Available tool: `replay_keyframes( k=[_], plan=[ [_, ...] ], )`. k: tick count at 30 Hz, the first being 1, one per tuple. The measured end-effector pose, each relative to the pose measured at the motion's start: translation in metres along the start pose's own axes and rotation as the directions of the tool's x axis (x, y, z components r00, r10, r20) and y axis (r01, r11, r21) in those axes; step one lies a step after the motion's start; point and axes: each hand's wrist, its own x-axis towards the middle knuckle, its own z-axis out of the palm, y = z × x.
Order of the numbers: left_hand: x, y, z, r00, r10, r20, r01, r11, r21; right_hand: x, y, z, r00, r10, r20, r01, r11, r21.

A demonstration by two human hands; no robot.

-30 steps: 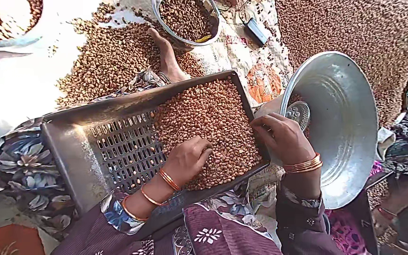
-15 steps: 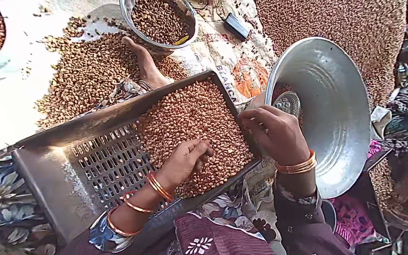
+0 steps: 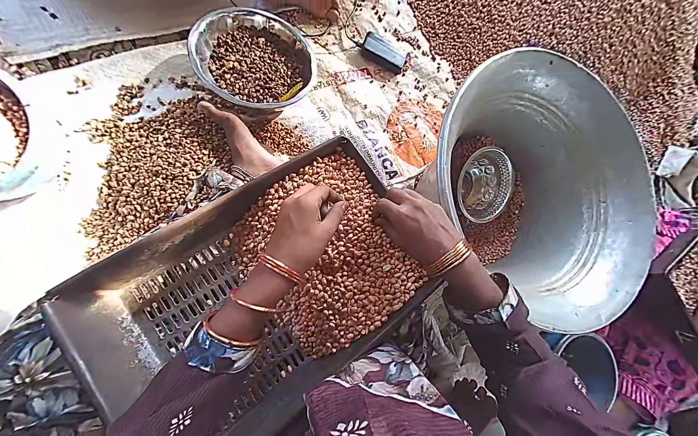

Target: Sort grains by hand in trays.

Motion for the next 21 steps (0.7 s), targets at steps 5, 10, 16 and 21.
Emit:
replay_keyframes(
  k=[5,10,16,21],
  plan=[
    [0.021,-0.005,0.002,0.99,0.138,-0.029,-0.133,0.982,0.136,-0.007,0.004,-0.021,0.993,0.094,-0.066,-0.084,0.987,0.14],
    [0.062,-0.001,0.02,0.989,0.104,0.101,-0.126,0.963,0.239,-0.018,0.015,-0.029,0.99,0.108,-0.095,-0.096,0.988,0.121],
    [0.073,0.006,0.024,0.979,0.008,0.202,-0.075,0.942,0.326,-0.05,0.022,-0.043,0.99,0.139,-0.027,-0.131,0.969,0.208],
    [0.075,-0.006,0.012,0.989,-0.038,0.143,0.041,0.999,-0.018,-0.071,0.018,-0.038,0.989,0.144,-0.027,-0.137,0.975,0.175]
  ],
)
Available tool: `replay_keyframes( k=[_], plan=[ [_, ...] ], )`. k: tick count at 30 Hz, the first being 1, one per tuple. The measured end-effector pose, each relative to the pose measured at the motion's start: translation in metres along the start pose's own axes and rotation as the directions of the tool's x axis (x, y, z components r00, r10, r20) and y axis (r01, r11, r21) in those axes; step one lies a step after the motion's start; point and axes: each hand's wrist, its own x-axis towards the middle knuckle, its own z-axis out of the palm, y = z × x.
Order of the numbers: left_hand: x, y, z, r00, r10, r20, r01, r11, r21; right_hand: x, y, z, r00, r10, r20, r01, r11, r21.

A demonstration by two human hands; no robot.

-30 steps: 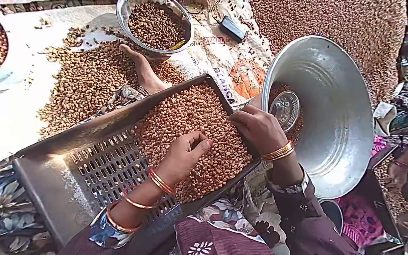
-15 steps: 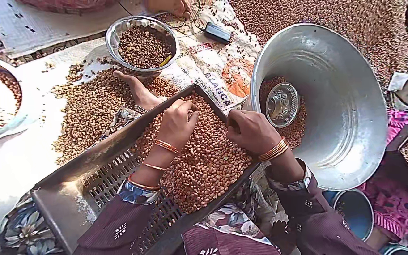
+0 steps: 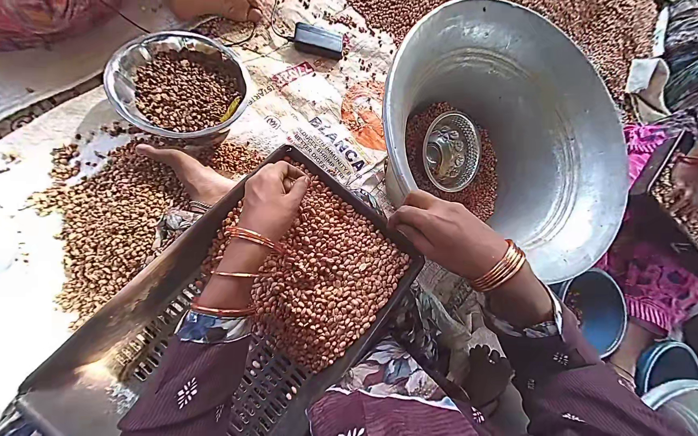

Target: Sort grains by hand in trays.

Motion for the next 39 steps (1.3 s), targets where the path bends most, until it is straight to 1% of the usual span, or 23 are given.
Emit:
replay_keyframes(
  k=[1,3,4,5,6,8,9,11,13,16,19,25,27,28,30,31,32,33,34,35,36,37,39],
  plan=[
    [-0.001,0.0,-0.003,0.997,-0.081,0.009,0.081,0.979,-0.189,-0.002,-0.002,0.004,1.0,-0.006,-0.007,0.005,0.999,-0.045],
    [-0.003,0.003,-0.007,0.974,-0.209,0.083,0.218,0.794,-0.567,-0.005,-0.009,0.013,1.0,-0.011,-0.02,0.008,0.988,-0.154],
    [-0.004,0.007,-0.009,0.965,-0.236,0.117,0.253,0.706,-0.662,-0.006,-0.011,0.018,0.999,-0.023,-0.027,0.017,0.977,-0.212],
    [-0.005,0.007,-0.01,0.968,-0.219,0.124,0.245,0.709,-0.661,-0.006,-0.012,0.023,0.998,-0.046,-0.037,0.035,0.965,-0.259],
    [-0.004,0.005,-0.009,0.978,-0.187,0.092,0.205,0.796,-0.569,-0.007,-0.013,0.027,0.997,-0.071,-0.043,0.056,0.956,-0.288],
    [-0.004,0.005,-0.008,0.994,-0.112,0.019,0.113,0.975,-0.192,-0.007,-0.012,0.031,0.994,-0.102,-0.043,0.082,0.941,-0.328],
    [-0.004,0.008,-0.007,0.998,-0.069,0.01,0.069,0.997,-0.036,-0.007,-0.013,0.032,0.993,-0.109,-0.042,0.088,0.934,-0.345],
    [-0.005,0.007,0.0,0.999,0.038,-0.005,-0.037,0.989,0.14,-0.006,-0.014,0.034,0.993,-0.114,-0.039,0.091,0.921,-0.378],
    [-0.005,0.006,0.007,0.99,0.139,-0.001,-0.136,0.973,0.189,-0.006,-0.015,0.036,0.992,-0.118,-0.047,0.09,0.916,-0.391],
    [-0.011,0.006,0.013,0.949,0.313,0.034,-0.315,0.94,0.129,-0.007,-0.013,0.037,0.992,-0.122,-0.046,0.096,0.922,-0.375],
    [-0.012,0.004,0.019,0.893,0.432,0.13,-0.443,0.893,0.078,-0.01,-0.005,0.033,0.99,-0.131,-0.058,0.113,0.962,-0.25],
    [-0.026,0.013,0.018,0.895,0.41,0.176,-0.445,0.847,0.292,-0.016,0.005,0.005,0.991,-0.119,-0.058,0.127,0.977,0.173],
    [-0.026,0.012,0.02,0.886,0.423,0.188,-0.462,0.838,0.291,-0.018,0.011,-0.008,0.991,-0.122,-0.062,0.137,0.878,0.459],
    [-0.023,0.01,0.023,0.889,0.411,0.2,-0.455,0.838,0.302,-0.019,0.015,-0.013,0.99,-0.123,-0.063,0.135,0.749,0.648],
    [-0.02,0.011,0.025,0.896,0.385,0.221,-0.441,0.831,0.339,-0.021,0.02,-0.015,0.995,-0.104,-0.008,0.044,0.35,0.936],
    [-0.019,0.013,0.026,0.901,0.367,0.233,-0.431,0.827,0.361,-0.021,0.02,-0.014,0.996,-0.085,0.038,-0.023,0.172,0.985],
    [-0.019,0.015,0.027,0.904,0.351,0.244,-0.422,0.823,0.381,-0.022,0.018,-0.014,0.995,-0.067,0.079,-0.074,0.077,0.994],
    [-0.019,0.017,0.028,0.907,0.34,0.251,-0.416,0.82,0.393,-0.022,0.014,-0.014,0.993,-0.052,0.103,-0.097,0.102,0.99],
    [-0.018,0.018,0.028,0.908,0.332,0.254,-0.411,0.82,0.399,-0.023,0.012,-0.014,0.995,-0.03,0.099,-0.089,0.239,0.967],
    [-0.018,0.018,0.029,0.91,0.327,0.254,-0.406,0.824,0.396,-0.023,0.009,-0.014,0.998,-0.019,0.062,-0.047,0.461,0.886],
    [-0.018,0.017,0.029,0.912,0.325,0.25,-0.401,0.831,0.386,-0.023,0.008,-0.012,1.0,-0.021,0.016,0.004,0.706,0.708],
    [-0.019,0.016,0.03,0.915,0.323,0.242,-0.395,0.842,0.368,-0.025,0.007,-0.01,0.999,-0.039,-0.013,0.041,0.882,0.469],
    [-0.022,0.015,0.027,0.925,0.322,0.203,-0.373,0.876,0.306,-0.029,0.005,-0.005,0.998,-0.048,0.035,0.044,0.993,0.112]
  ],
)
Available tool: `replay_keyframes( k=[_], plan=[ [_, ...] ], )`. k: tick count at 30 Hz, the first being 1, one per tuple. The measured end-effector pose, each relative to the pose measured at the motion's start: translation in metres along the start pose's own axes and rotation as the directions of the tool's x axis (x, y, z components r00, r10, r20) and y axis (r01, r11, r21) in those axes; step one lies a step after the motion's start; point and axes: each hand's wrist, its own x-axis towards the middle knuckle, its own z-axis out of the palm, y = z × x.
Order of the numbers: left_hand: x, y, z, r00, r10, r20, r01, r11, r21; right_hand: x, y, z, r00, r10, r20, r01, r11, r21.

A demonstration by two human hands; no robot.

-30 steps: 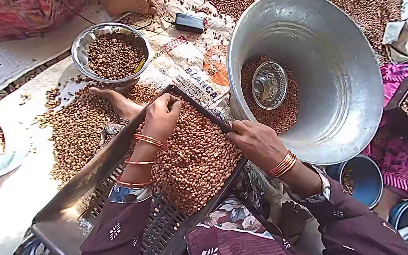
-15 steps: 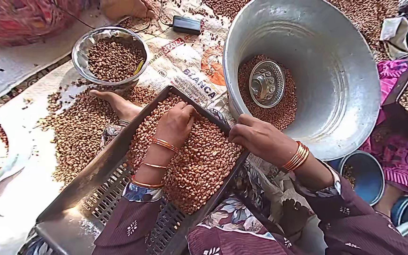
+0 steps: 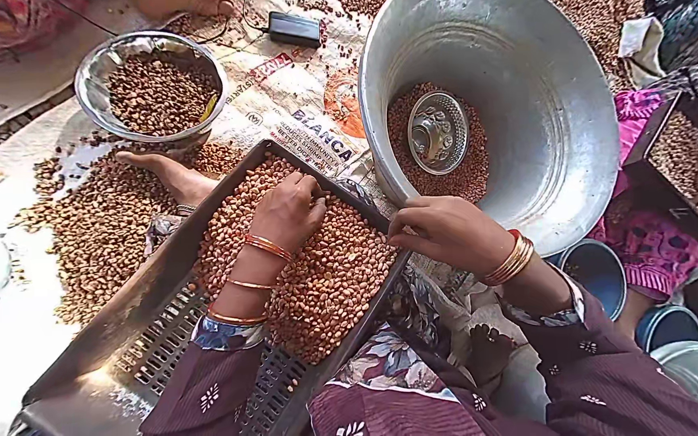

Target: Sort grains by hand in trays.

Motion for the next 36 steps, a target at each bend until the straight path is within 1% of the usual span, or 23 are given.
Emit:
replay_keyframes(
  k=[1,3,4,5,6,7,8,9,11,13,17,22,24,25,26,28,29,30,31,32,33,34,36],
  plan=[
    [-0.003,0.0,-0.002,0.999,-0.004,-0.036,0.002,0.998,-0.068,-0.003,-0.003,0.003,0.998,0.02,0.053,-0.015,0.997,-0.082],
    [-0.008,0.002,-0.006,0.994,-0.061,-0.096,0.03,0.954,-0.298,-0.007,-0.009,0.009,0.988,0.069,0.135,-0.041,0.98,-0.195],
    [-0.01,0.004,-0.008,0.991,-0.114,-0.074,0.067,0.887,-0.457,-0.009,-0.012,0.012,0.987,0.088,0.136,-0.053,0.968,-0.244],
    [-0.01,0.006,-0.006,0.988,-0.147,-0.048,0.086,0.78,-0.62,-0.01,-0.014,0.014,0.99,0.09,0.112,-0.054,0.954,-0.294],
    [-0.01,0.01,-0.005,0.991,-0.134,-0.001,0.087,0.651,-0.754,-0.011,-0.014,0.015,0.993,0.087,0.085,-0.053,0.94,-0.337],
    [-0.011,0.017,-0.003,0.996,-0.091,0.02,0.07,0.587,-0.807,-0.011,-0.015,0.015,0.993,0.092,0.078,-0.057,0.93,-0.364],
    [-0.015,0.025,-0.001,0.999,-0.031,0.023,0.037,0.615,-0.788,-0.011,-0.015,0.015,0.991,0.098,0.087,-0.059,0.924,-0.377],
    [-0.019,0.034,0.001,0.999,0.046,0.02,-0.017,0.692,-0.722,-0.01,-0.016,0.014,0.988,0.112,0.111,-0.062,0.923,-0.381],
    [-0.026,0.053,0.012,0.978,0.207,-0.008,-0.179,0.826,-0.534,-0.006,-0.019,0.01,0.968,0.161,0.19,-0.079,0.921,-0.381],
    [-0.031,0.066,0.031,0.947,0.32,-0.011,-0.302,0.881,-0.365,0.001,-0.024,0.004,0.937,0.221,0.269,-0.1,0.911,-0.4],
    [-0.04,0.078,0.047,0.94,0.322,0.108,-0.312,0.945,-0.098,0.014,-0.032,0.0,0.87,0.307,0.385,-0.111,0.885,-0.453],
    [-0.048,0.094,0.04,0.94,0.29,0.182,-0.311,0.945,0.102,0.028,-0.044,-0.001,0.806,0.361,0.468,-0.102,0.865,-0.491],
    [-0.05,0.093,0.041,0.943,0.272,0.192,-0.294,0.951,0.097,0.032,-0.05,-0.001,0.773,0.396,0.496,-0.107,0.852,-0.513],
    [-0.05,0.088,0.043,0.948,0.271,0.165,-0.284,0.957,0.061,0.034,-0.052,-0.002,0.764,0.405,0.502,-0.107,0.847,-0.521],
    [-0.05,0.082,0.044,0.956,0.268,0.116,-0.27,0.963,-0.003,0.034,-0.052,-0.002,0.761,0.409,0.504,-0.105,0.844,-0.526],
    [-0.049,0.068,0.037,0.977,0.215,-0.012,-0.211,0.947,-0.242,0.033,-0.051,-0.002,0.766,0.396,0.506,-0.093,0.847,-0.523],
    [-0.05,0.063,0.03,0.991,0.127,-0.036,-0.13,0.9,-0.416,0.032,-0.05,-0.002,0.769,0.386,0.51,-0.085,0.852,-0.516],
    [-0.05,0.059,0.02,1.0,0.028,-0.007,-0.027,0.816,-0.577,0.032,-0.049,-0.003,0.763,0.38,0.522,-0.08,0.858,-0.508],
    [-0.051,0.056,0.013,0.998,-0.051,0.044,0.067,0.719,-0.692,0.032,-0.048,-0.003,0.763,0.369,0.532,-0.072,0.865,-0.497],
    [-0.052,0.054,0.008,0.994,-0.086,0.071,0.11,0.663,-0.741,0.032,-0.047,-0.004,0.766,0.358,0.535,-0.067,0.871,-0.488],
    [-0.053,0.052,0.006,0.994,-0.081,0.074,0.109,0.67,-0.734,0.032,-0.046,-0.004,0.77,0.35,0.534,-0.061,0.873,-0.485],
    [-0.055,0.052,0.007,0.998,-0.043,0.053,0.068,0.722,-0.689,0.032,-0.045,-0.004,0.774,0.345,0.531,-0.059,0.874,-0.482],
    [-0.059,0.054,0.02,0.993,0.118,-0.012,-0.107,0.847,-0.521,0.031,-0.044,-0.004,0.783,0.334,0.524,-0.056,0.878,-0.475]
  ],
)
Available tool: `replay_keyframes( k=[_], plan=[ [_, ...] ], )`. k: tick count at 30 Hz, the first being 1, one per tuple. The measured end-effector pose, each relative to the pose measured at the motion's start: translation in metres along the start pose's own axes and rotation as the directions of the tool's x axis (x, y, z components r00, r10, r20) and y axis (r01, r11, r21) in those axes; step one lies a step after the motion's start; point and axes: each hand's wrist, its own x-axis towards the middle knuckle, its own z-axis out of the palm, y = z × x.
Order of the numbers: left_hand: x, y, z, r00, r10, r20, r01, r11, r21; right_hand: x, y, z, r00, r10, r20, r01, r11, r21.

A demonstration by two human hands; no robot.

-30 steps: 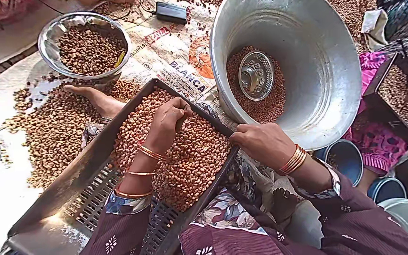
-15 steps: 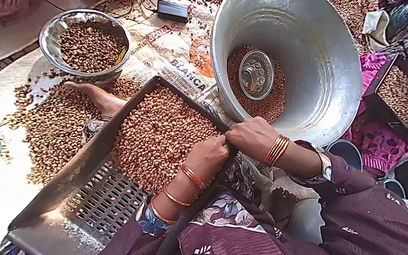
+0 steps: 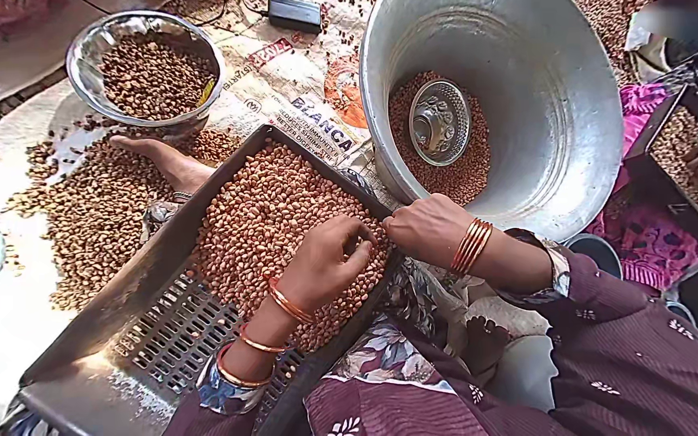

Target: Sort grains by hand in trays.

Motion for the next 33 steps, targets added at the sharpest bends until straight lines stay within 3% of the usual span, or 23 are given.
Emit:
replay_keyframes(
  k=[2,5,9,11,13,16,19,21,22,23,24,26,27,29,31,33],
  plan=[
    [-0.003,-0.001,0.014,0.986,0.126,0.106,-0.146,0.966,0.211,0.0,0.001,0.002,1.0,-0.012,-0.007,0.012,1.0,-0.01],
    [-0.005,0.003,0.025,0.96,0.137,0.243,-0.229,0.885,0.405,0.0,0.007,0.009,0.997,-0.043,-0.069,0.041,0.999,-0.034],
    [-0.005,0.001,0.027,0.974,0.156,0.166,-0.212,0.885,0.415,0.0,0.012,0.012,0.991,-0.064,-0.12,0.062,0.998,-0.021],
    [-0.005,-0.001,0.019,0.995,0.089,0.038,-0.095,0.962,0.255,-0.001,0.018,0.008,0.985,-0.089,-0.147,0.093,0.995,0.022],
    [-0.003,0.002,0.007,0.99,-0.127,-0.069,0.12,0.988,-0.096,-0.002,0.023,0.007,0.944,-0.14,-0.298,0.164,0.985,0.055],
    [-0.001,0.012,-0.005,0.906,-0.424,0.006,0.358,0.759,-0.543,-0.005,0.015,0.003,0.788,-0.222,-0.575,0.305,0.951,0.05],
    [0.0,0.023,-0.003,0.801,-0.585,0.124,0.471,0.489,-0.734,-0.007,-0.004,-0.008,0.621,-0.339,-0.707,0.504,0.863,0.029],
    [0.0,0.028,0.001,0.746,-0.638,0.191,0.503,0.352,-0.789,-0.01,-0.008,-0.012,0.579,-0.372,-0.725,0.559,0.829,0.021],
    [-0.001,0.027,0.002,0.755,-0.623,0.204,0.494,0.336,-0.802,-0.012,-0.007,-0.011,0.577,-0.355,-0.735,0.541,0.841,0.018],
    [-0.002,0.022,0.001,0.783,-0.587,0.206,0.475,0.35,-0.807,-0.013,-0.004,-0.009,0.606,-0.321,-0.728,0.488,0.873,0.022],
    [-0.004,0.017,0.0,0.815,-0.546,0.193,0.45,0.387,-0.805,-0.014,-0.001,-0.005,0.681,-0.273,-0.679,0.403,0.915,0.036],
    [-0.007,0.011,-0.003,0.847,-0.518,0.121,0.408,0.486,-0.773,-0.014,0.001,0.001,0.892,-0.143,-0.429,0.194,0.978,0.076],
    [-0.008,0.01,-0.005,0.852,-0.519,0.072,0.394,0.544,-0.741,-0.011,-0.002,0.004,0.957,-0.079,-0.278,0.106,0.991,0.084],
    [-0.009,0.006,-0.01,0.869,-0.494,-0.039,0.374,0.706,-0.601,-0.002,-0.011,0.01,0.996,-0.007,-0.089,0.014,0.997,0.079],
    [-0.01,0.0,-0.013,0.891,-0.441,-0.108,0.379,0.853,-0.359,0.003,-0.019,0.017,0.998,0.012,-0.065,-0.008,0.998,0.069],
    [-0.009,-0.001,-0.014,0.91,-0.386,-0.154,0.362,0.918,-0.162,0.004,-0.022,0.019,0.998,0.013,-0.057,-0.009,0.997,0.074]
  ],
)
